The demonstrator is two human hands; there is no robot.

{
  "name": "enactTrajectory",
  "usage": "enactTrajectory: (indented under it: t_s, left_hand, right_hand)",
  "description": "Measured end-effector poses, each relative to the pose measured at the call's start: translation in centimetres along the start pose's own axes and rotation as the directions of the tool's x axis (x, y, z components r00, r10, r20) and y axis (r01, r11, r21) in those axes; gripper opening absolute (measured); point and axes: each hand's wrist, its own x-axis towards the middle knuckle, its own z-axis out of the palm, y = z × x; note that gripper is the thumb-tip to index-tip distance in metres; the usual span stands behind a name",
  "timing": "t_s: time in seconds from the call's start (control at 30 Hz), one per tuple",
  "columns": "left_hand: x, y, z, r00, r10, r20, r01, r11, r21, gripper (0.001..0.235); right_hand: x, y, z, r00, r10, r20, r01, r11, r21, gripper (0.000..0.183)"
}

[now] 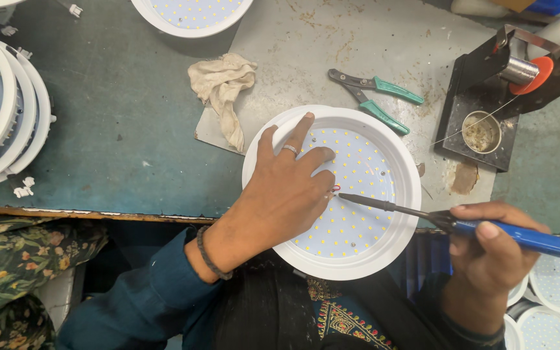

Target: The person uses a soldering iron to attach wires to the contact points on circular LED light panels. They repeatedly pick up panels, solder the wires, and set the panels aside.

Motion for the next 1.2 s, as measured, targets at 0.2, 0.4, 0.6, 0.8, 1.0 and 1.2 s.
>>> enactTrajectory:
  t_s: [0.2, 0.4, 0.6, 0.8, 1.0, 1.2]
  left_hand:
    - [0.1, -0.1, -0.2, 1.0, -0.012, 0.02, 0.013, 0.999, -0.042, 0.012]
    - [0.0, -0.2, -0.2, 0.999, -0.031, 0.028, 0.032, 0.998, -0.06, 0.012]
    - [0.4, -0.1, 0.0, 0.997, -0.061, 0.042, 0.064, 0.995, -0.074, 0.012]
    - [0.4, -0.2, 0.1, 0.996, -0.066, 0.059, 0.072, 0.993, -0.097, 0.014]
    - [0.3, -0.4, -0.1, 0.998, -0.054, 0.025, 0.056, 0.995, -0.087, 0.014]
    - [0.4, -3.0, -0.7, 0.951, -0.287, -0.112, 0.283, 0.958, -0.043, 0.033]
  right_hand:
    - [0.8, -0.3, 1.0, 0.997, -0.005, 0.078, 0.011, 0.998, -0.07, 0.038]
    - [1.0, -1.5, 1.3, 0.995, 0.014, 0.102, 0.006, 0.983, -0.186, 0.039]
    - [0.6, -1.0, 1.0, 0.997, -0.078, 0.01, 0.078, 0.986, -0.148, 0.026]
    - [0.0, -0.1, -0.3, 0.972, -0.237, 0.011, 0.235, 0.955, -0.179, 0.019]
    - [1.2, 0.8, -1.5, 0.789, -0.504, 0.35, 0.604, 0.537, -0.589, 0.024]
    - [-0.4, 1.9, -0.9, 0.954, -0.275, -0.118, 0.264, 0.959, -0.099, 0.032]
